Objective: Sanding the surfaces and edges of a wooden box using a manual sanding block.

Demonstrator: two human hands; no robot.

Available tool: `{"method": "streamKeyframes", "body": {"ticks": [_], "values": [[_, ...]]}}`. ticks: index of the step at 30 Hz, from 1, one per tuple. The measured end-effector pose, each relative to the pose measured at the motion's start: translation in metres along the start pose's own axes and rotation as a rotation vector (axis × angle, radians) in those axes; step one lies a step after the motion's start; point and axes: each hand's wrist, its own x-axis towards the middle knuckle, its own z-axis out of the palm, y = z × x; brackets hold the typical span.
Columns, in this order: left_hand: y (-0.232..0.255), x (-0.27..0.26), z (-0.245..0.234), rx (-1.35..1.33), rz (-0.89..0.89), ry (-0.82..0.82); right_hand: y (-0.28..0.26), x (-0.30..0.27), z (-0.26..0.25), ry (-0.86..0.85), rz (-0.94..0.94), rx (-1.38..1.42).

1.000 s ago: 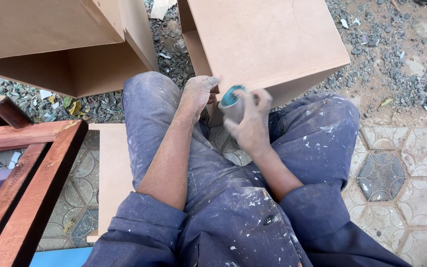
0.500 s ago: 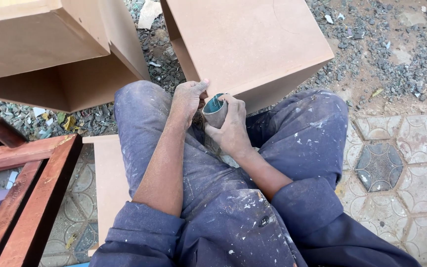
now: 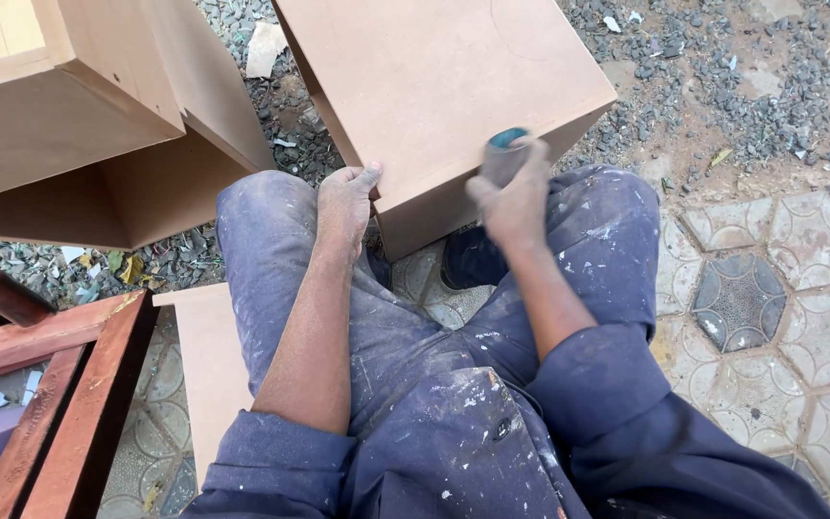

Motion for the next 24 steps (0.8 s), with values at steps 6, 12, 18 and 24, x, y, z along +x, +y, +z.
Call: {"method": "streamKeyframes", "body": {"ticks": [6, 12, 18, 24], "values": [[0.005, 0.004, 0.006, -0.165, -0.084, 0.001, -0.029, -0.052, 0.019, -0.44, -0.131, -0.374], [-0.018, 0.025, -0.001, -0.104, -0.129, -0.068, -0.006, 0.026, -0.053, -0.332, 0.052, -0.573], [-0.016, 0.032, -0.002, -0.088, -0.197, -0.128, -0.084, -0.046, -0.002, -0.395, -0.021, -0.579], [-0.019, 0.03, -0.004, -0.101, -0.195, -0.167, -0.09, -0.043, 0.0, -0.57, -0.001, -0.629]]}}
